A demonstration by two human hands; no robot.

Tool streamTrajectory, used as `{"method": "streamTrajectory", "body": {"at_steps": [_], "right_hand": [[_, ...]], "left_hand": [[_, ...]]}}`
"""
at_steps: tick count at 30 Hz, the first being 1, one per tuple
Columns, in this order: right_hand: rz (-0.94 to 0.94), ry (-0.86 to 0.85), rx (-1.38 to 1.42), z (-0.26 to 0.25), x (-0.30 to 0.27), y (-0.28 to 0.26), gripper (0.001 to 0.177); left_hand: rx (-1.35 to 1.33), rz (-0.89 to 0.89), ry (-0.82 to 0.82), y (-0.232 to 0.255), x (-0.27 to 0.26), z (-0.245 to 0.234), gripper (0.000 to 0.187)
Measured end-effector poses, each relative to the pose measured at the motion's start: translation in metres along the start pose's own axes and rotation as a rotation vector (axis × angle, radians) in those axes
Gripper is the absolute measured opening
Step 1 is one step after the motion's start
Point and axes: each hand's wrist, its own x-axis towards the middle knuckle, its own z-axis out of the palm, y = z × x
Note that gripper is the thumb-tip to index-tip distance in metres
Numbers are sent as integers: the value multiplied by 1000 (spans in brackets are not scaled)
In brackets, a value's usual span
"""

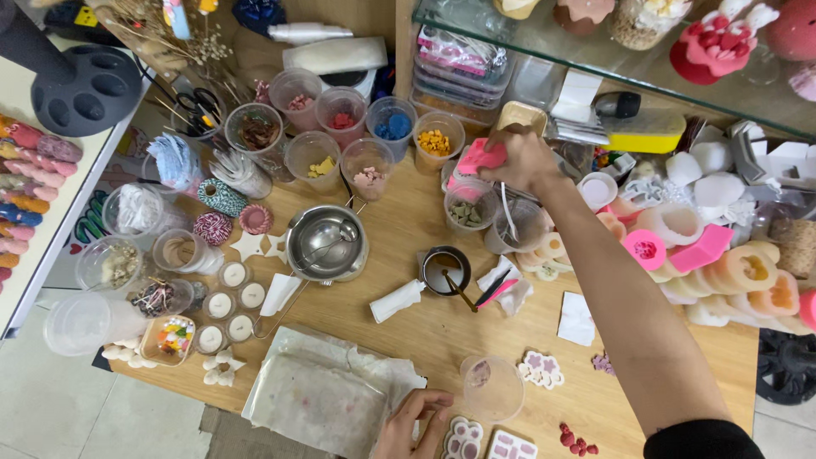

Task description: The person organizes and handles small flower-shaped wax decorations by removing them from a mold and placing them onto a surface.

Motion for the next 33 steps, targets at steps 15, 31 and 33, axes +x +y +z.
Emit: {"method": "streamTrajectory", "body": {"at_steps": [15, 31, 33], "right_hand": [[-266, 285, -96, 37, -15, 35, 4], [541, 538, 494, 52, -426, -35, 18], [632, 500, 471, 79, -477, -59, 22]], "left_hand": [[124, 58, -127, 96, 11, -6, 24], [196, 192, -112, 112, -31, -4, 20], [202, 255, -144, 115, -43, 0, 19]]}}
